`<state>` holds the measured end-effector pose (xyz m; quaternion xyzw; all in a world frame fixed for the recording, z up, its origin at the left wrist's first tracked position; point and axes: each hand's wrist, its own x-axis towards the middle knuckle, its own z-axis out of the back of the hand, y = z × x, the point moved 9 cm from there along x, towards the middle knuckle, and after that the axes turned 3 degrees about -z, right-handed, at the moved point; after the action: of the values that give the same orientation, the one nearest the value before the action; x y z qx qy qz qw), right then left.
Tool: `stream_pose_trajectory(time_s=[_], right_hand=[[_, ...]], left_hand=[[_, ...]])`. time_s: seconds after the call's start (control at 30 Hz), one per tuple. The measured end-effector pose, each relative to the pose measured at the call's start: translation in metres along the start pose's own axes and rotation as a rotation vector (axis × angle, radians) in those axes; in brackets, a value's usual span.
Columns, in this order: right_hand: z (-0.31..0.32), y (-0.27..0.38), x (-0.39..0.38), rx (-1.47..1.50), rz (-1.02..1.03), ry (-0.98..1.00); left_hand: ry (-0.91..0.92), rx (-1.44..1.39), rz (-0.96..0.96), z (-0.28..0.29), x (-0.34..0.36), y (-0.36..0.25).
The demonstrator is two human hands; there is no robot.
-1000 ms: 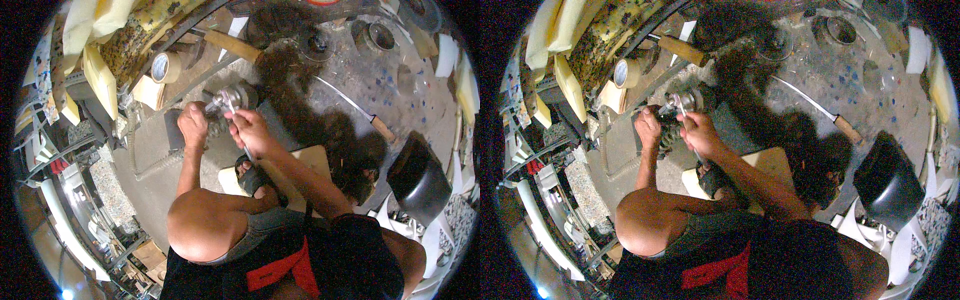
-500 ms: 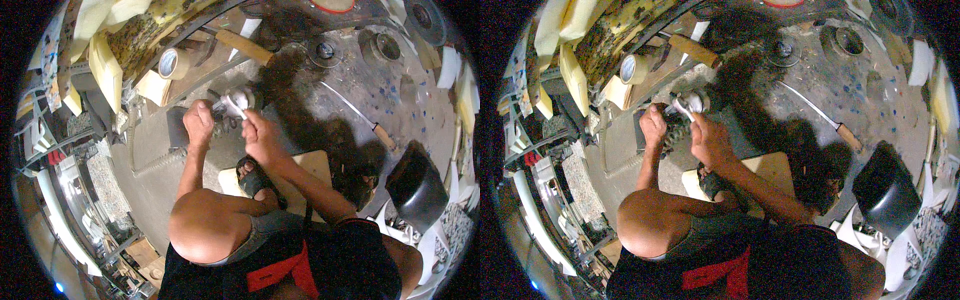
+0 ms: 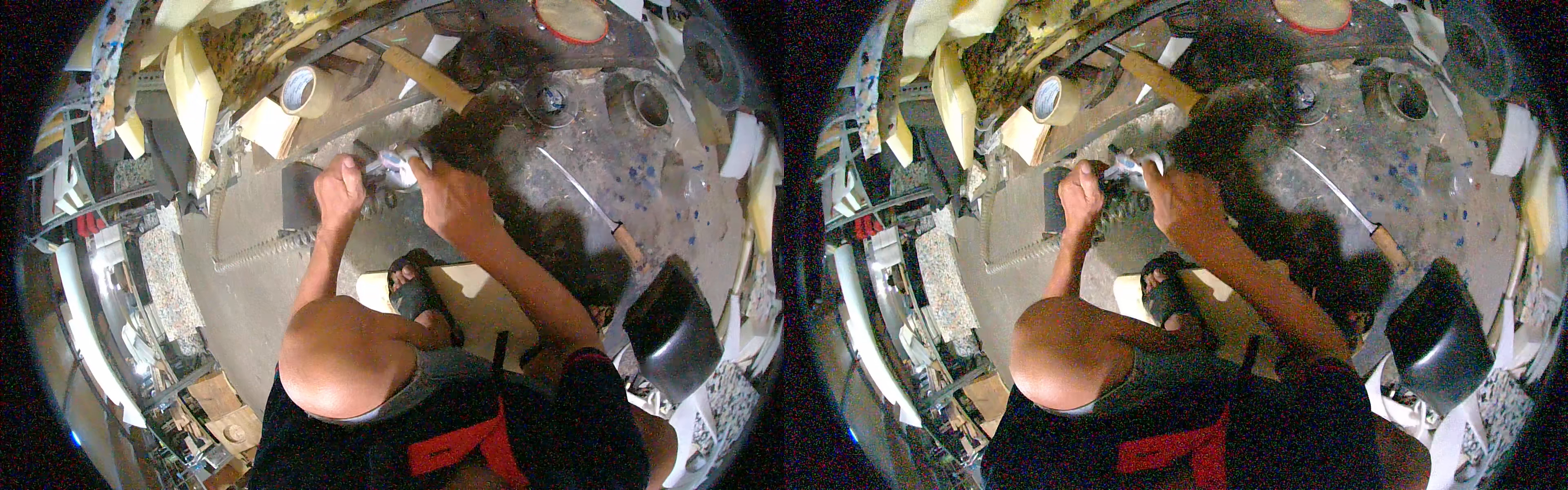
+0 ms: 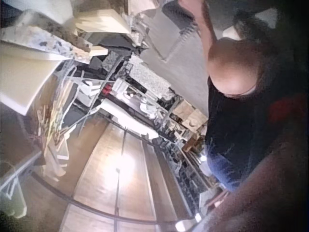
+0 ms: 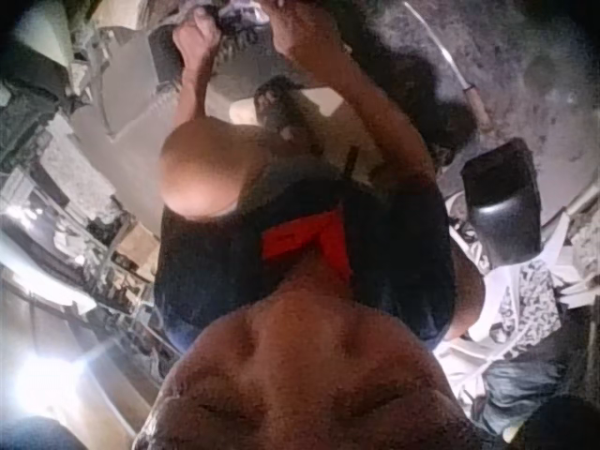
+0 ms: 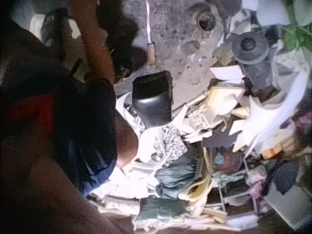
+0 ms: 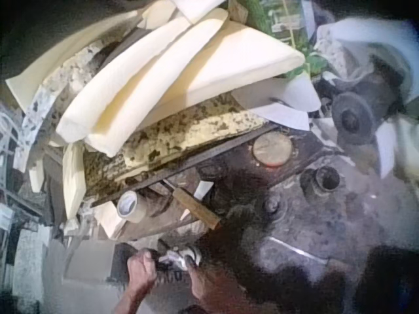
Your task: The person walks through a cluttered workshop and then uses a small stick to clean the nozzle of a spray gun. They then wipe the spray gun with a dark cloth and place it on the workbench.
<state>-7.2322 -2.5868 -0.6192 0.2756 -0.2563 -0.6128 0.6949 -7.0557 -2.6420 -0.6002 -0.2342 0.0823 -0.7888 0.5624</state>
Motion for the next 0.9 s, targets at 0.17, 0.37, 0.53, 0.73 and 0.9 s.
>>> stream_pose_trajectory(time_s=[0.17, 0.37, 0.53, 0.73, 0.9], right_hand=[[0.008, 0.003, 0.009, -0.028, 0.038, -0.017], [0.023, 0.010, 0.009, -0.085, 0.103, -0.029], [0.016, 0.008, 0.022, -0.109, 0.054, 0.030], [0.012, 0.011, 0.027, -0.107, 0.141, 0.096], [0.002, -0.028, 0.011, -0.049, 0.176, 0.005]], left_hand=[[0.023, -0.026, 0.015, 0.001, 0.000, -0.003], [0.008, 0.008, -0.004, 0.002, 0.000, -0.005], [0.004, 0.037, -0.017, 0.001, 0.001, -0.001], [0.028, 0.029, 0.005, 0.001, 0.000, -0.001], [0.012, 0.011, 0.017, 0.000, 0.000, -0.001]])
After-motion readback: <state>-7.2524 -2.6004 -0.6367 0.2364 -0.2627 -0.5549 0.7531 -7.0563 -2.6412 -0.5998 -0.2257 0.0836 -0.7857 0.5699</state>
